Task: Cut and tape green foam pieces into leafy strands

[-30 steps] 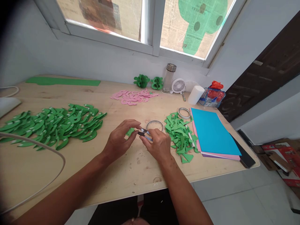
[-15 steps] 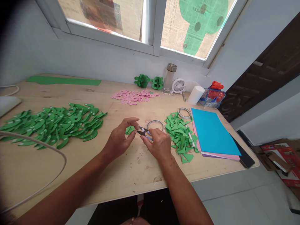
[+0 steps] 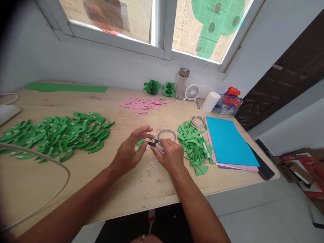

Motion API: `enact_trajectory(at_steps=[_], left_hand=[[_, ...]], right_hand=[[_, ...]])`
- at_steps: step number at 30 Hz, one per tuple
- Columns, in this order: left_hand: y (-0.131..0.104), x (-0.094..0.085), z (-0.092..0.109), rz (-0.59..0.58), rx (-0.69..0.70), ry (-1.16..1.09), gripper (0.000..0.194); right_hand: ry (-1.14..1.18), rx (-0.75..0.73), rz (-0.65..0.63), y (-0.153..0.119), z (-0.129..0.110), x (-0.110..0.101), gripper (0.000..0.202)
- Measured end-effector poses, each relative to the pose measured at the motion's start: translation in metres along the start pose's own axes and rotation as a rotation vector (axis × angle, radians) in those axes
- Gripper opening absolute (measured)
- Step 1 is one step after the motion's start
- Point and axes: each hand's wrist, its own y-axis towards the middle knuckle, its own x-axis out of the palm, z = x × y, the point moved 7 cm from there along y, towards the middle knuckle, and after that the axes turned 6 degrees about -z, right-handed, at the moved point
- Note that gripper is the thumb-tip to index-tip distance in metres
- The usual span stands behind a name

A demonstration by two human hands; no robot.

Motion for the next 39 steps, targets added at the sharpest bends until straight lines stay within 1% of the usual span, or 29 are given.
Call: enact_trajectory(at_steps=[7, 19, 29, 39], left_hand=[[-0.0007, 0.0014, 0.0013, -0.005, 0.016, 0.083, 0.046], [0.0011, 0.0056, 0.0047, -0.038, 0.046, 0.110, 0.054], [0.0013, 0.0090, 0.0058, -0.077, 0.064, 0.185, 0.055], [0.0019, 0.0078, 0.0036, -0.079, 0.006, 0.138, 0.056]], right_hand=[[-0.024, -0.002, -0.009, -0.0003, -0.0001, 0.0012, 0.027], [-0.093, 0.009, -0.055, -0.0006, -0.0010, 0.0038, 0.029], [-0.141, 0.012, -0.083, -0.0005, -0.0032, 0.0053, 0.029], [-0.139, 0.011, -0.092, -0.0002, -0.0042, 0.0061, 0.029]])
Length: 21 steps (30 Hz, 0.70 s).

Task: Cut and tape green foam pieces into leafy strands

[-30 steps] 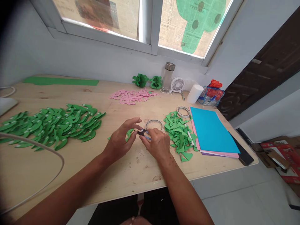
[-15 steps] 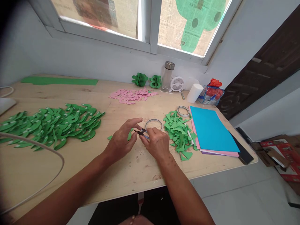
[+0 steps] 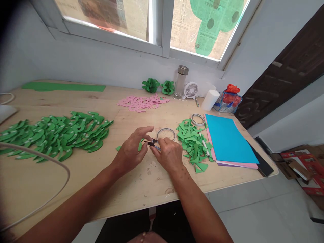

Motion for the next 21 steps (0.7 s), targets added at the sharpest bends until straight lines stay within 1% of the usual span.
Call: enact_trajectory(at_steps=[8, 14, 21], left_hand=[[0.0002, -0.0016, -0.0019, 0.026, -0.015, -0.050, 0.055], [0.0000, -0.0010, -0.0031, 0.022, -0.021, -0.064, 0.055], [0.0008, -0.0005, -0.0013, 0.024, 0.006, -0.052, 0.056]], right_hand=[[0.005, 0.013, 0.007, -0.0001, 0.0020, 0.0005, 0.029], [0.003, 0.015, 0.002, 0.0003, 0.0013, -0.0001, 0.029], [0.004, 0.019, -0.010, 0.0000, 0.0009, 0.0001, 0.029]])
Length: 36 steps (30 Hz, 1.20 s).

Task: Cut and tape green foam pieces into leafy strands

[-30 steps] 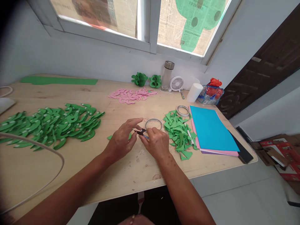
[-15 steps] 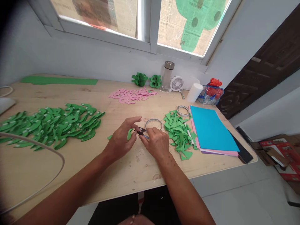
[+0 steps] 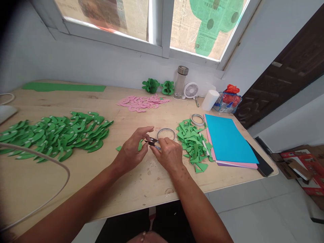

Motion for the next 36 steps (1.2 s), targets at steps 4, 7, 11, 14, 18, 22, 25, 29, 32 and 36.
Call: enact_trajectory(at_steps=[4, 7, 11, 14, 18, 22, 25, 29, 32, 36], left_hand=[[0.0001, 0.0017, 0.0001, -0.016, 0.011, -0.007, 0.060], [-0.0005, 0.0030, -0.0009, -0.026, 0.008, -0.012, 0.063], [-0.0013, 0.0033, -0.0021, -0.020, 0.006, -0.044, 0.063], [-0.0015, 0.0034, -0.0032, -0.017, -0.010, -0.091, 0.060], [-0.0016, 0.0032, -0.0041, -0.011, -0.029, -0.136, 0.057], [-0.0016, 0.0031, -0.0043, -0.008, -0.032, -0.135, 0.058], [-0.0018, 0.0030, -0.0042, -0.003, -0.028, -0.122, 0.058], [-0.0019, 0.0047, -0.0038, -0.015, -0.016, -0.087, 0.059], [-0.0018, 0.0061, -0.0036, -0.025, -0.008, -0.063, 0.060], [-0.0017, 0.0065, -0.0047, -0.021, -0.015, -0.065, 0.061]], right_hand=[[0.012, 0.002, -0.006, 0.0003, 0.0003, 0.0005, 0.029], [0.010, -0.002, -0.012, 0.0006, 0.0007, 0.0015, 0.029], [0.020, -0.002, -0.009, 0.0006, 0.0016, 0.0015, 0.029], [0.037, -0.002, -0.008, 0.0005, 0.0015, 0.0011, 0.029], [0.048, 0.002, -0.001, 0.0004, 0.0013, 0.0004, 0.029], [0.032, 0.008, -0.003, 0.0006, 0.0014, 0.0008, 0.030], [0.017, 0.004, -0.011, 0.0007, 0.0010, 0.0018, 0.030], [0.010, -0.005, -0.015, 0.0008, 0.0002, 0.0026, 0.030], [0.000, -0.008, -0.020, 0.0009, -0.0005, 0.0027, 0.030], [-0.004, -0.001, -0.025, 0.0008, -0.0008, 0.0020, 0.030]])
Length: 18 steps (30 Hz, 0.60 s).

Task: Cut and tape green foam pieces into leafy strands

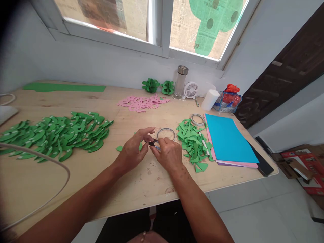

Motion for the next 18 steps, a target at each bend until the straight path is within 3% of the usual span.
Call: enact_trajectory(at_steps=[18], left_hand=[[-0.0012, -0.0016, -0.0095, 0.034, -0.109, -0.035, 0.056]], right_hand=[[-0.029, -0.016, -0.026, -0.0007, -0.0033, 0.0043, 0.028]])
